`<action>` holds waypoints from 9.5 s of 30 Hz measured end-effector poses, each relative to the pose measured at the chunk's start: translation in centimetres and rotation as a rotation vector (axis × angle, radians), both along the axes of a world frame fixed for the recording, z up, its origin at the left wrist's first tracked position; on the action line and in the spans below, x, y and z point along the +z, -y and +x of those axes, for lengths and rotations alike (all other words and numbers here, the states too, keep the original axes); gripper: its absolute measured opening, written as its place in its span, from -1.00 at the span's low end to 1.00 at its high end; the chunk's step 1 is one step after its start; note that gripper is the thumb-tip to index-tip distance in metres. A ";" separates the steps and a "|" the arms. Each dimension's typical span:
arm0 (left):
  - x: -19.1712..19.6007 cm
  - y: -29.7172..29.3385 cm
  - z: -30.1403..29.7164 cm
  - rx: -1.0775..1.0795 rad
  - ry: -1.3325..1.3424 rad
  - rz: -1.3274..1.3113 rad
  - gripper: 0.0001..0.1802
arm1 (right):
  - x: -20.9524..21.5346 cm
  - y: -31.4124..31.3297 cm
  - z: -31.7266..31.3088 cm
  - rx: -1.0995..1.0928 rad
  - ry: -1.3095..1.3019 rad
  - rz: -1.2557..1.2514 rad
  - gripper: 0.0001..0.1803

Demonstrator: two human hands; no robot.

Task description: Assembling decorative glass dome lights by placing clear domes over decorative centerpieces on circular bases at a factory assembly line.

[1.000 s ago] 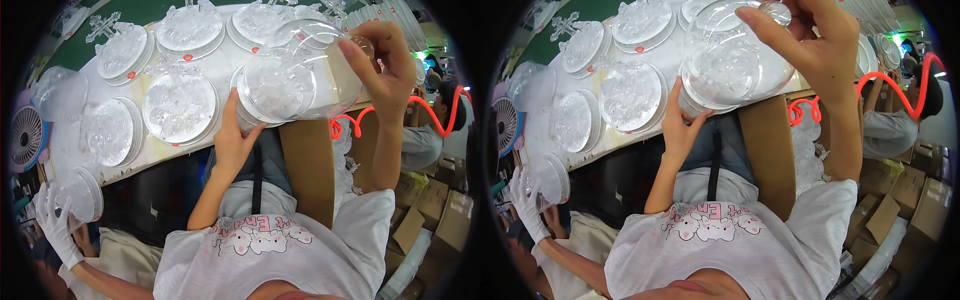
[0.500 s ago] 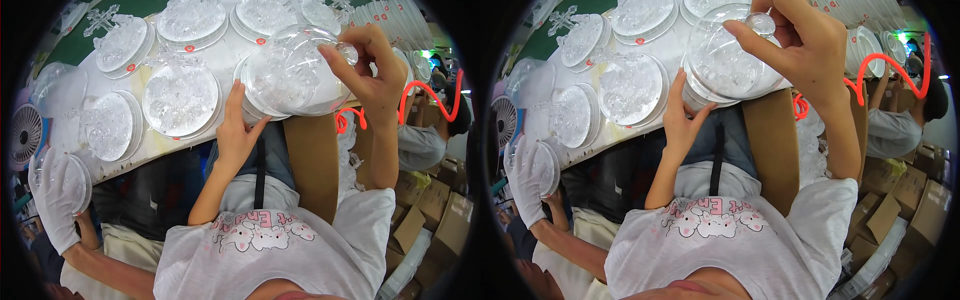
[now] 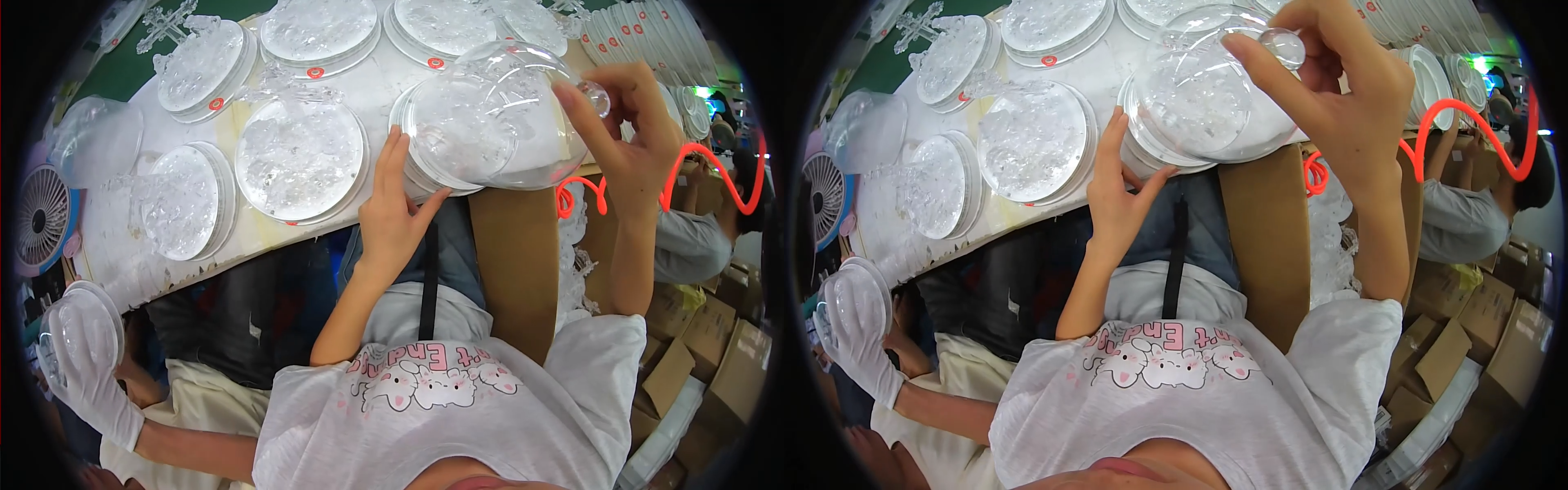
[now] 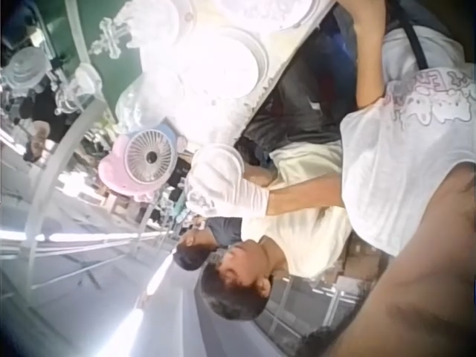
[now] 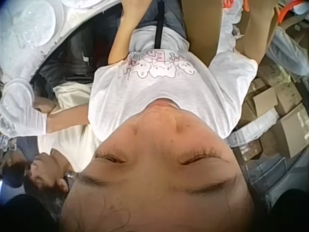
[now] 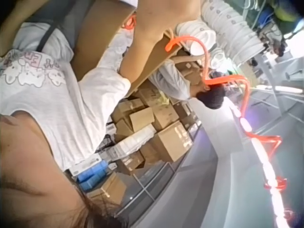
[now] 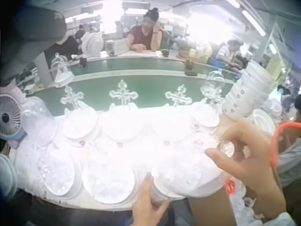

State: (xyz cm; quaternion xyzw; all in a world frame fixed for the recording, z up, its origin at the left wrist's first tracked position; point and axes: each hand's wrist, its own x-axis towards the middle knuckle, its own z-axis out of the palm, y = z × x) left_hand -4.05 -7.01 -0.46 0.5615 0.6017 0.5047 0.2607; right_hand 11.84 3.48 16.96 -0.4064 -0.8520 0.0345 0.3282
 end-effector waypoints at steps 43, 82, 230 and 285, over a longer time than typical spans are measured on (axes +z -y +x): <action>0.4 -0.5 -0.5 -0.043 -0.006 0.025 -0.06 | 3.6 1.1 -3.7 -0.106 0.077 -0.337 -0.74; 0.1 -0.2 -0.4 -0.047 0.013 -0.022 -0.06 | 1.8 0.1 -2.5 -0.015 -0.030 -0.209 -0.76; 2.2 -1.5 0.1 -0.084 0.231 -0.196 -0.04 | -13.2 0.5 1.8 0.096 -2.133 -1.160 -0.58; 0.5 -5.7 3.2 0.296 0.625 0.147 -0.51 | -15.1 2.4 1.6 -0.417 -0.663 -0.390 -0.86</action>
